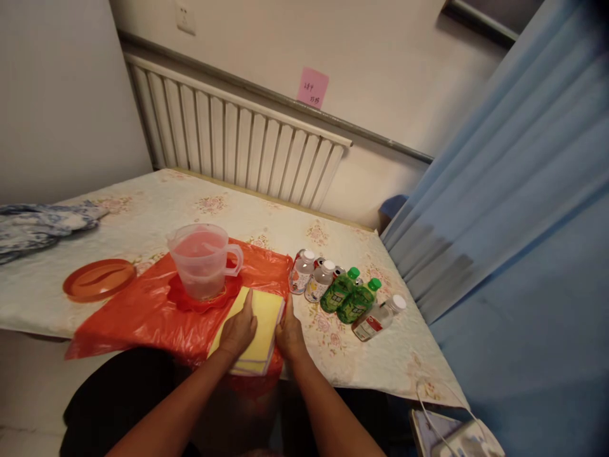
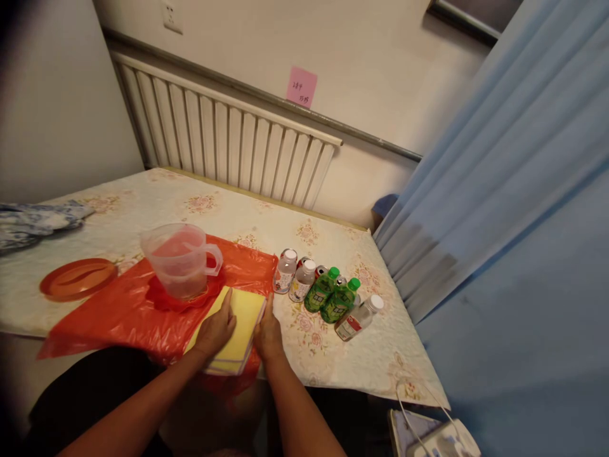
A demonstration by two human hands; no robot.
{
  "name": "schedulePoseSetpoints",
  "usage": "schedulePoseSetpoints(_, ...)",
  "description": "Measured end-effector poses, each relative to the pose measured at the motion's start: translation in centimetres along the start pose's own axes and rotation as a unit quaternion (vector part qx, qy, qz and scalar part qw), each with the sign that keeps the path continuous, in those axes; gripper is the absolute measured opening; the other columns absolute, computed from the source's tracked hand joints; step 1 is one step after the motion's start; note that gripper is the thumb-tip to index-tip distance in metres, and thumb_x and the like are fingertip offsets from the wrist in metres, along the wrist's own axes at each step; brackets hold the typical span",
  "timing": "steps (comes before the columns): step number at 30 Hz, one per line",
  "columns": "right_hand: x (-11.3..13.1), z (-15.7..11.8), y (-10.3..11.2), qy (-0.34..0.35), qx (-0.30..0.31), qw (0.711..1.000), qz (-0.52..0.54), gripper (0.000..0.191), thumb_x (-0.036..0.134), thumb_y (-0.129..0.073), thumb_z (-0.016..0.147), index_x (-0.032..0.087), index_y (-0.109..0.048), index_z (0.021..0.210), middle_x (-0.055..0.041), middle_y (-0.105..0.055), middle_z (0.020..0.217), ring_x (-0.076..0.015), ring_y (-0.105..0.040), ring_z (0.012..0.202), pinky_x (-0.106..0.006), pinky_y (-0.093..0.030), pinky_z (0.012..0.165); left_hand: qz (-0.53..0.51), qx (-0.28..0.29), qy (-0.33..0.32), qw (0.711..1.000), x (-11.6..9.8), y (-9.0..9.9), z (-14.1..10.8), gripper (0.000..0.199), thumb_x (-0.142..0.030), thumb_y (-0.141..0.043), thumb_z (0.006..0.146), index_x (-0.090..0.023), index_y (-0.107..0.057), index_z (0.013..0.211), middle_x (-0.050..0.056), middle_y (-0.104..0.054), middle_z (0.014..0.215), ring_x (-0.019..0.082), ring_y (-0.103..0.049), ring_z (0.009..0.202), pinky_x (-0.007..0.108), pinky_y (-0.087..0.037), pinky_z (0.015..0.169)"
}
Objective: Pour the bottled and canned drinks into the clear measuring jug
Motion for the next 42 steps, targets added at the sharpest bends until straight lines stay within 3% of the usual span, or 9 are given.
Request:
schedulePoseSetpoints(24,-0.82,0.28,-0.2,-0.008,-0.01,1.0,-0.011,0.091,0.012,-0.051,0.075,0.016,-0.01,0.156,0.001,-0.064,0.066,-0.0197,-0.059,0.057,-0.026,-0.042,0.055,0.022,-0.008,-0.016,1.0,-0.04,0.0,-0.17,0.071,-0.024,-0.039,0.094,-0.011,-0.005,0.155,0.012,-0.074,0.088,0.026,-0.072,0.082,0.03,-0.041,0.066)
schedulePoseSetpoints(42,-0.21,0.24,0.35,-0.019,-0.005,1.0,-0.008,0.087,0.014,-0.051,0.078,0.016,-0.013,0.156,-0.0025,-0.069,0.075,-0.0203,-0.062,0.061,-0.026,-0.045,0.057,0.02,0.006,-0.005,1.0,-0.28,0.38,-0.36,0.068,-0.026,-0.037,0.095,-0.012,-0.007,0.155,0.012,-0.074,0.09,0.025,-0.072,0.085,0.03,-0.042,0.068)
Point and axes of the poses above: each hand's wrist, its own z-axis towards the middle knuckle, its own y-axis out of the back of the hand, x = y × z, the point moved 2 cm from there along z, towards the middle knuckle
